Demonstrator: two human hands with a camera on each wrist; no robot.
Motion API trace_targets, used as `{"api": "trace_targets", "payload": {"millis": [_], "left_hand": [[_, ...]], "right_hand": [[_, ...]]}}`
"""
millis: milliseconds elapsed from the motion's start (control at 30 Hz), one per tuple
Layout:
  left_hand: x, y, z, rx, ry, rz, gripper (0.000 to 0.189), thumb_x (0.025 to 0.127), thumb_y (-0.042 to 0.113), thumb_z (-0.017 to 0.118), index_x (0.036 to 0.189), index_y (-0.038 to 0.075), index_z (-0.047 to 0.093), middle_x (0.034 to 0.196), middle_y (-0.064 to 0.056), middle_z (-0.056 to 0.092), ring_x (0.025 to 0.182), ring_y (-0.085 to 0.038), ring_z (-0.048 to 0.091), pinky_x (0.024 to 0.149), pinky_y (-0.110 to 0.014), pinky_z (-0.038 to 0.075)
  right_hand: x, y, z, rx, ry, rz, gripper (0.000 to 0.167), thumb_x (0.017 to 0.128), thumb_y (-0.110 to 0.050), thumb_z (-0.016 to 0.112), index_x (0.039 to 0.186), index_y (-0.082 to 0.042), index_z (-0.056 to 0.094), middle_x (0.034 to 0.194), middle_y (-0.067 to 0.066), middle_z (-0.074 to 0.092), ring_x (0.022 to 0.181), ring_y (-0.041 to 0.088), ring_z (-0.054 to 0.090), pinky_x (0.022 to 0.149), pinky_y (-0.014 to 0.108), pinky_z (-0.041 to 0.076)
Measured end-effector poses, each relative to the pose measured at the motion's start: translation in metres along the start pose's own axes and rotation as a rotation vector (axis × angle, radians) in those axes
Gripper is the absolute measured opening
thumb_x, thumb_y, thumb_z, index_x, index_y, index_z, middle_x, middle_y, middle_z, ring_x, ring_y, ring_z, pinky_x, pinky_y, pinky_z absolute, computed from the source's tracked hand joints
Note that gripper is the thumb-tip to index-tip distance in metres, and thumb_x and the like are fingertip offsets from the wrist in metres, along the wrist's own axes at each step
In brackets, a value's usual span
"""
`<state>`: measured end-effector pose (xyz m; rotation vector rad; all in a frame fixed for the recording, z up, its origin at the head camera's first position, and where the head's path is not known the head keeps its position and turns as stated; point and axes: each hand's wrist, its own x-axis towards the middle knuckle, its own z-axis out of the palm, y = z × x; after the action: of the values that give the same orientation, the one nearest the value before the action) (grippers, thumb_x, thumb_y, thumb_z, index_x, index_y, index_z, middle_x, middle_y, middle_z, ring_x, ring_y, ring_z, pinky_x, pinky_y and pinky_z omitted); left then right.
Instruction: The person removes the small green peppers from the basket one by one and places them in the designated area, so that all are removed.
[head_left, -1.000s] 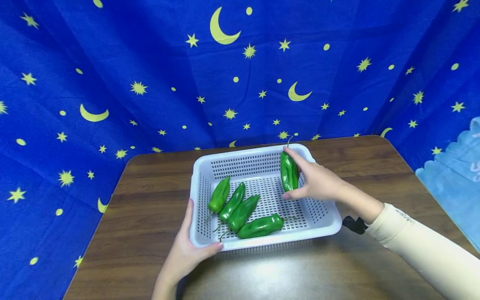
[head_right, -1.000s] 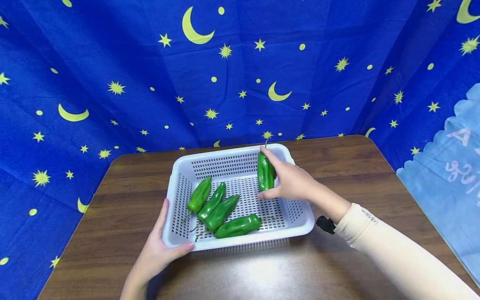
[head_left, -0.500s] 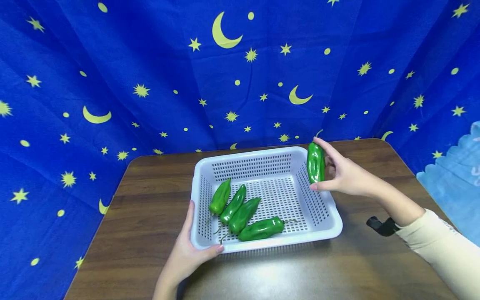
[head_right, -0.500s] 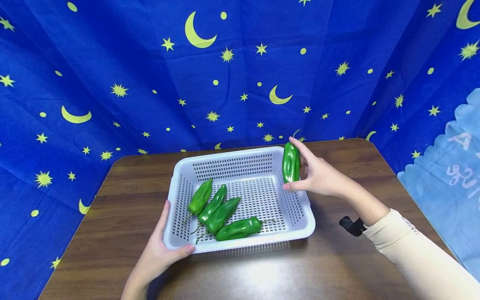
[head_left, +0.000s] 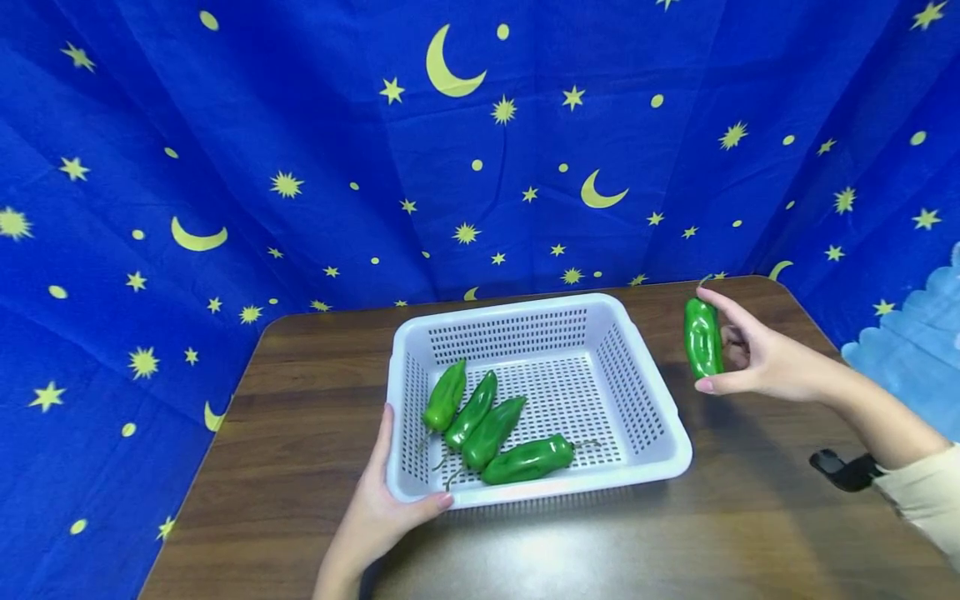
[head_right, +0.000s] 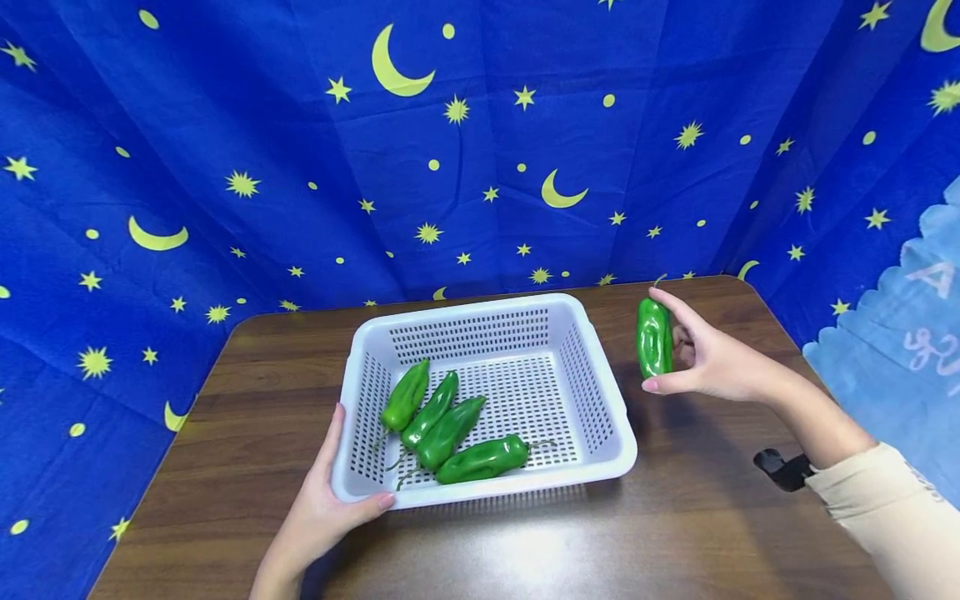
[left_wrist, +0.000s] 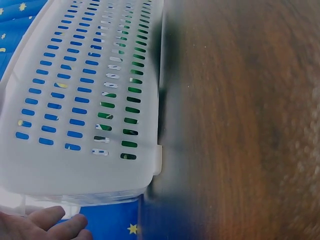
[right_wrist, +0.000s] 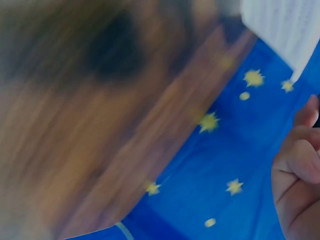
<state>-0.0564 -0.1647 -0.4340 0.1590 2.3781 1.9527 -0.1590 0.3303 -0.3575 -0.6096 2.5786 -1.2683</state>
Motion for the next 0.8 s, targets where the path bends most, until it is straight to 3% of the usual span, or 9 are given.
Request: {"api": "trace_targets", "payload": {"millis": [200, 367, 633, 800], "left_hand": [[-0.001, 0.001, -0.001, 0.011, 0.001, -0.022, 0.134, 0.066, 0.010, 0.091, 0.159, 0.040, 0.000, 0.167, -0.001, 0.015, 0.128, -0.046, 0.053, 0.089, -0.036, 0.062], [-0.002, -0.001, -0.001, 0.022, 0.009, -0.031, 0.135, 0.065, 0.011, 0.092, 0.157, 0.045, -0.001, 0.168, -0.001, 0.012, 0.130, -0.045, 0.052, 0.090, -0.035, 0.062], [-0.001, -0.001, 0.000, 0.004, 0.002, 0.009, 0.134, 0.065, 0.009, 0.092, 0.159, 0.036, -0.001, 0.168, -0.001, 0.013, 0.132, -0.046, 0.049, 0.092, -0.037, 0.061], [-0.001, -0.003, 0.000, -0.005, -0.003, 0.042, 0.134, 0.065, 0.007, 0.091, 0.159, 0.035, -0.001, 0.167, -0.007, 0.014, 0.129, -0.048, 0.051, 0.091, -0.039, 0.061]], "right_hand": [[-0.014, 0.029, -0.010, 0.022, -0.012, 0.057, 0.117, 0.080, 0.000, 0.079, 0.159, -0.024, -0.004, 0.113, 0.028, 0.056, 0.092, 0.005, 0.066, 0.068, 0.024, 0.062], [-0.022, 0.046, -0.018, -0.039, -0.017, 0.116, 0.116, 0.079, -0.002, 0.080, 0.159, -0.018, -0.002, 0.106, 0.022, 0.057, 0.084, 0.006, 0.064, 0.064, 0.023, 0.058], [-0.026, 0.064, -0.024, -0.062, -0.089, 0.235, 0.117, 0.081, -0.012, 0.081, 0.158, -0.012, -0.007, 0.128, 0.031, 0.042, 0.094, 0.009, 0.060, 0.071, 0.021, 0.057], [-0.027, 0.078, -0.022, -0.141, -0.108, 0.269, 0.116, 0.080, -0.017, 0.082, 0.157, -0.004, -0.003, 0.123, 0.031, 0.046, 0.091, 0.017, 0.061, 0.068, 0.020, 0.054]]}}
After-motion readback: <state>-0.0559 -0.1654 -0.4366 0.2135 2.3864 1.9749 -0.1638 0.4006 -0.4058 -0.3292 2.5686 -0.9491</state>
